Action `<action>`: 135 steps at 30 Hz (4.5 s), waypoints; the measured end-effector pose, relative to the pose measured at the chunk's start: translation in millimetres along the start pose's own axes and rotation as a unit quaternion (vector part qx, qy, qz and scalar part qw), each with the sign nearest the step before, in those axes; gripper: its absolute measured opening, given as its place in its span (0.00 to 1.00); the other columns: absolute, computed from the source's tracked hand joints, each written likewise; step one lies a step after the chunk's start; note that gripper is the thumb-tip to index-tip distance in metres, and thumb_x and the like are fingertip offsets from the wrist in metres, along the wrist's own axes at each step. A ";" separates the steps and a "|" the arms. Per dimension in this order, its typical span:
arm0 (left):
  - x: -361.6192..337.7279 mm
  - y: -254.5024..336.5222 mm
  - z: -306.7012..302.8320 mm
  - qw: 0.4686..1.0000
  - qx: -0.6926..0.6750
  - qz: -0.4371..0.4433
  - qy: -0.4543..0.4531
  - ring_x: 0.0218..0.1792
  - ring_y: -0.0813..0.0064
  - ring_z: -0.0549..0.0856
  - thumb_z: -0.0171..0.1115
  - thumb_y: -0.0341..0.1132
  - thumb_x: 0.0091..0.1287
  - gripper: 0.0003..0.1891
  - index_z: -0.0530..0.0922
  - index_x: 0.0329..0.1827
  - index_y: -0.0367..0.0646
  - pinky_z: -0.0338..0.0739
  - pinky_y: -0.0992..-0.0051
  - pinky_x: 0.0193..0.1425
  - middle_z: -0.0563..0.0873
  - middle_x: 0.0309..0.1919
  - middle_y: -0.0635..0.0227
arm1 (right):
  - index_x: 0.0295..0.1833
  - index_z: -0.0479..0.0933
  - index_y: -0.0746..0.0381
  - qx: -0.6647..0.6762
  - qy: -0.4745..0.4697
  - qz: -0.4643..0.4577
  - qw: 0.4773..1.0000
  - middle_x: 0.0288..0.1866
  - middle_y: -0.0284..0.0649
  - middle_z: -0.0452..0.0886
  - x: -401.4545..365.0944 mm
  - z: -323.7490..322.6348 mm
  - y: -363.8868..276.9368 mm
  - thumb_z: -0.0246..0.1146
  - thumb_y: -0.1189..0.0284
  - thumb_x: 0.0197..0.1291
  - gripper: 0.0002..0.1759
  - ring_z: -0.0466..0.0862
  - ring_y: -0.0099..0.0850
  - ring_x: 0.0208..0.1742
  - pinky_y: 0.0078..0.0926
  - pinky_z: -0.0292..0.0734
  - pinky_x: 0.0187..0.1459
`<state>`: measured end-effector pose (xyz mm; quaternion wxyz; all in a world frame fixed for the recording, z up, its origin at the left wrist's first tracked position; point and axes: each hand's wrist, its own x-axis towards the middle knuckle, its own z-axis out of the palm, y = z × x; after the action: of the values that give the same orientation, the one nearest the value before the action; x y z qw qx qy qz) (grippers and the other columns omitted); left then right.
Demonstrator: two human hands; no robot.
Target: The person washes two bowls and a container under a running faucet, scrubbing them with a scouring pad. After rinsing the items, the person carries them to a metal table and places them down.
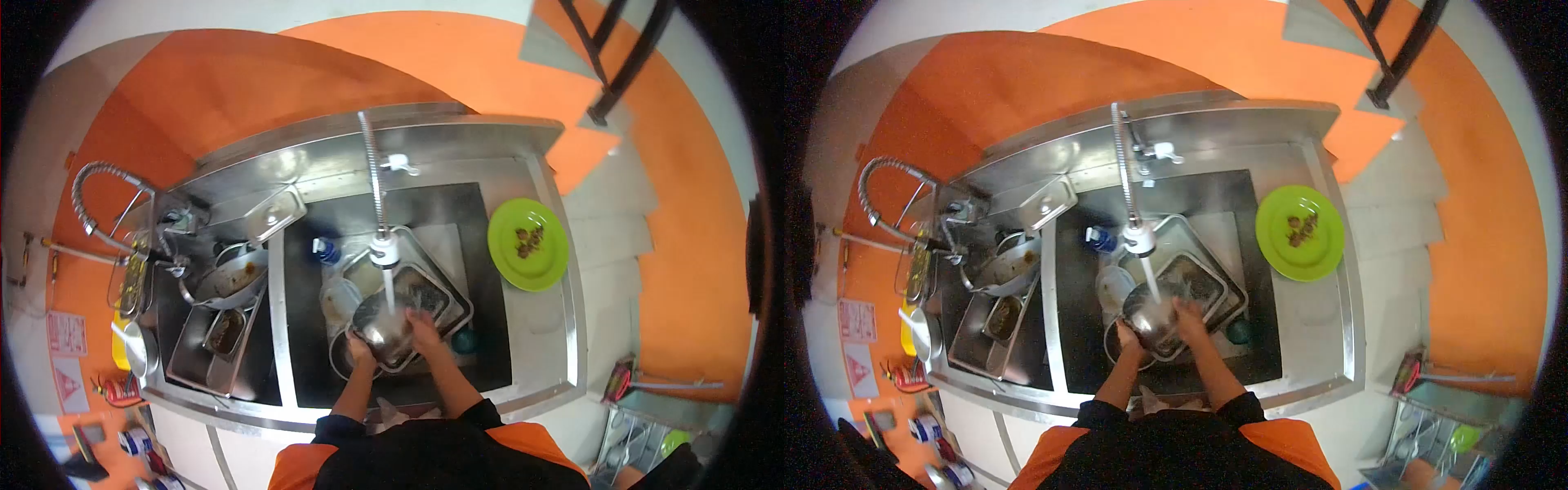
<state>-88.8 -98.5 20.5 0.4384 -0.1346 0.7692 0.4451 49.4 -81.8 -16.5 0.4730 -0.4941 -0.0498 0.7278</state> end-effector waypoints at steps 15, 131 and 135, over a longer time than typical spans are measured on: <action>111.0 -33.4 18.0 0.935 0.200 -0.085 -0.279 0.33 0.60 0.78 0.50 0.30 0.62 0.35 0.42 0.69 0.52 0.78 0.59 0.31 0.73 0.43 0.52 | 0.53 0.72 0.64 -0.634 -0.204 -0.269 0.695 0.45 0.49 0.77 -38.9 17.7 10.2 0.55 0.76 0.53 0.19 0.75 0.45 0.48 0.40 0.69 0.49; -6.2 -1.6 -34.7 0.925 -0.005 0.016 -0.380 0.53 0.54 0.72 0.47 0.15 0.53 0.45 0.38 0.71 0.60 0.78 0.62 0.41 0.64 0.60 0.53 | 0.45 0.73 0.57 -0.707 0.170 -0.382 0.571 0.48 0.54 0.70 -27.5 40.4 9.3 0.63 0.71 0.46 0.16 0.66 0.54 0.54 0.50 0.64 0.51; 1.5 -0.5 -30.7 0.882 0.091 0.224 -0.404 0.53 0.57 0.71 0.41 0.11 0.51 0.47 0.37 0.70 0.66 0.80 0.66 0.38 0.57 0.64 0.54 | 0.48 0.74 0.56 -0.697 -0.001 -0.338 0.633 0.47 0.47 0.73 -16.8 25.4 61.3 0.60 0.71 0.48 0.18 0.66 0.48 0.54 0.41 0.62 0.55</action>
<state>-106.4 -123.2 25.7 0.6103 0.2731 0.5720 0.4751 -8.2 -117.7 -25.5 0.2004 -0.6246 -0.7062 0.2665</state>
